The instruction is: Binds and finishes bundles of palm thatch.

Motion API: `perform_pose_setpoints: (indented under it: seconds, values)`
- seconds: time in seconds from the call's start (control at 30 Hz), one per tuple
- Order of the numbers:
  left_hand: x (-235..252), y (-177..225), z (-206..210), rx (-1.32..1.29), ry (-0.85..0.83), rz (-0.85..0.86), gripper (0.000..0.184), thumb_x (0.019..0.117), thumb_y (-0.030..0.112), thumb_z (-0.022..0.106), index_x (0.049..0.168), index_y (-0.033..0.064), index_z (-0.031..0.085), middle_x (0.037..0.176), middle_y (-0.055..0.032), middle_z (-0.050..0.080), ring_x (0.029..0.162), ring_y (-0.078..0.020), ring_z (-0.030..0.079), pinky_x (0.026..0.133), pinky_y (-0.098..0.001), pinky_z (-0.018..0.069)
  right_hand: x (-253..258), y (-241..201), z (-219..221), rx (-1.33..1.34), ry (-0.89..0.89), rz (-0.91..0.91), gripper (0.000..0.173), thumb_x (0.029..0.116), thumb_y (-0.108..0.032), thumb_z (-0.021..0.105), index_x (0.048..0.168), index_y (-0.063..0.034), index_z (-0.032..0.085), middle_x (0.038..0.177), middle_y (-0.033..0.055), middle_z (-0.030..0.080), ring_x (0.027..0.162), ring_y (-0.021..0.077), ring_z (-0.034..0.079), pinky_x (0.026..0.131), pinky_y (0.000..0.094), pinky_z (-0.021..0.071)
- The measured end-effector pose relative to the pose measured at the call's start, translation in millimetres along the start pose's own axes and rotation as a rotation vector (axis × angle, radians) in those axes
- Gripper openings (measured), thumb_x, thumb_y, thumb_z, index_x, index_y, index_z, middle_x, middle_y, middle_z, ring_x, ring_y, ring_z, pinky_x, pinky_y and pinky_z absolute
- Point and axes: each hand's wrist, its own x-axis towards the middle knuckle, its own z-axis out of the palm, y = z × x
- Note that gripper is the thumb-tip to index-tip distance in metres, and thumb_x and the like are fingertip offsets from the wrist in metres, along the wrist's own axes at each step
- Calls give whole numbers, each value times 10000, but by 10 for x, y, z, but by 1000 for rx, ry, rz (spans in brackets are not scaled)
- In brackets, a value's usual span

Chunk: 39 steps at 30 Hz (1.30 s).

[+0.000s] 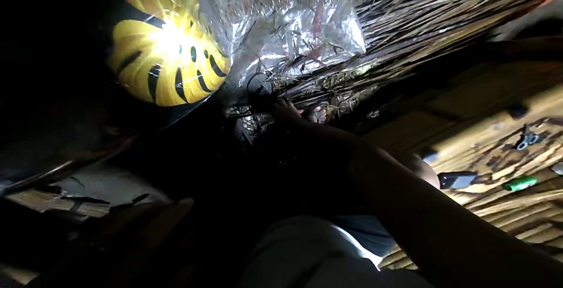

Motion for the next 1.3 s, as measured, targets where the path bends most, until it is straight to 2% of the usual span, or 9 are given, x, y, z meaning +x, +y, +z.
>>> perform_pose_setpoints:
  seconds: [0.1, 0.2, 0.37, 0.6, 0.77, 0.9, 1.0, 1.13, 1.3]
  values:
    - [-99, -30, -33, -15, 50, 88, 436, 995, 350, 593, 1361, 121, 648, 1283, -176, 666, 1121, -329, 658, 893, -442, 544, -356, 72, -244, 19, 86, -97, 345, 995, -286, 639, 1324, -192, 679, 1470, 121, 547, 1402, 386, 441, 1069, 648, 408]
    - [-89, -176, 137, -73, 158, 79, 496, 1023, 497, 539, 1415, 200, 606, 1324, -101, 645, 1178, -253, 641, 961, -485, 535, -815, 65, -610, 24, 85, -104, 379, 1035, -277, 586, 1396, -171, 631, 1540, 77, 510, 1478, 336, 381, 1160, 602, 332]
    - [204, -149, 202, -1, 420, 176, 467, 975, 379, 581, 1338, 92, 647, 1263, -180, 657, 1195, -376, 616, 983, -615, 489, -1548, -237, -1189, -11, 472, -292, 216, 927, -171, 666, 1109, -87, 749, 1271, 120, 682, 1282, 333, 579, 1063, 516, 490]
    - [134, 222, 242, 167, 366, -173, 374, 932, 154, 749, 1279, 57, 653, 1309, -259, 612, 1251, -479, 564, 991, -682, 470, -2201, -674, -1538, -86, 812, -324, 179, 936, -159, 645, 1037, -63, 757, 1200, 112, 705, 1227, 313, 613, 1063, 481, 491]
    - [37, 431, 348, 312, 445, -127, 235, 1010, 132, 622, 1228, 81, 692, 1208, -215, 676, 1159, -440, 641, 896, -666, 525, -2557, -794, -1495, -70, 992, -109, 354, 903, -177, 704, 1255, -144, 734, 1516, 157, 513, 1460, 379, 398, 1178, 529, 378]
    - [-156, 313, 307, 317, 446, -114, 249, 968, 157, 659, 1207, 98, 692, 1158, -221, 696, 1044, -482, 673, 811, -727, 519, -2928, -986, -1133, 450, 1178, 16, 319, 975, -45, 580, 1277, -18, 680, 1316, 166, 646, 1202, 285, 635, 1043, 471, 520]
    - [-370, 110, 320, 313, 476, -98, 204, 935, 171, 711, 1124, 94, 716, 1057, -218, 710, 967, -474, 683, 775, -736, 513, -2968, -1002, -690, 1200, 1081, 196, 344, 1100, -285, 446, 1283, -57, 627, 987, 119, 716, 681, 188, 635, 629, 385, 551]
    - [-758, -83, 267, 328, 467, 14, 193, 921, 148, 747, 1104, 94, 720, 1055, -178, 705, 957, -414, 683, 816, -693, 525, -3036, -1080, -590, 1731, 885, 377, 474, 1072, -479, 429, 1144, -72, 661, 799, 54, 642, 552, 141, 536, 517, 331, 487]
    - [-1314, -436, 162, 487, 528, 120, 206, 975, 158, 602, 1115, 41, 698, 1106, -230, 686, 1023, -472, 665, 834, -712, 504, -2713, -915, -672, 2167, 921, 50, 540, 1057, -605, 364, 1102, -125, 609, 748, -4, 581, 512, 92, 471, 451, 254, 413]
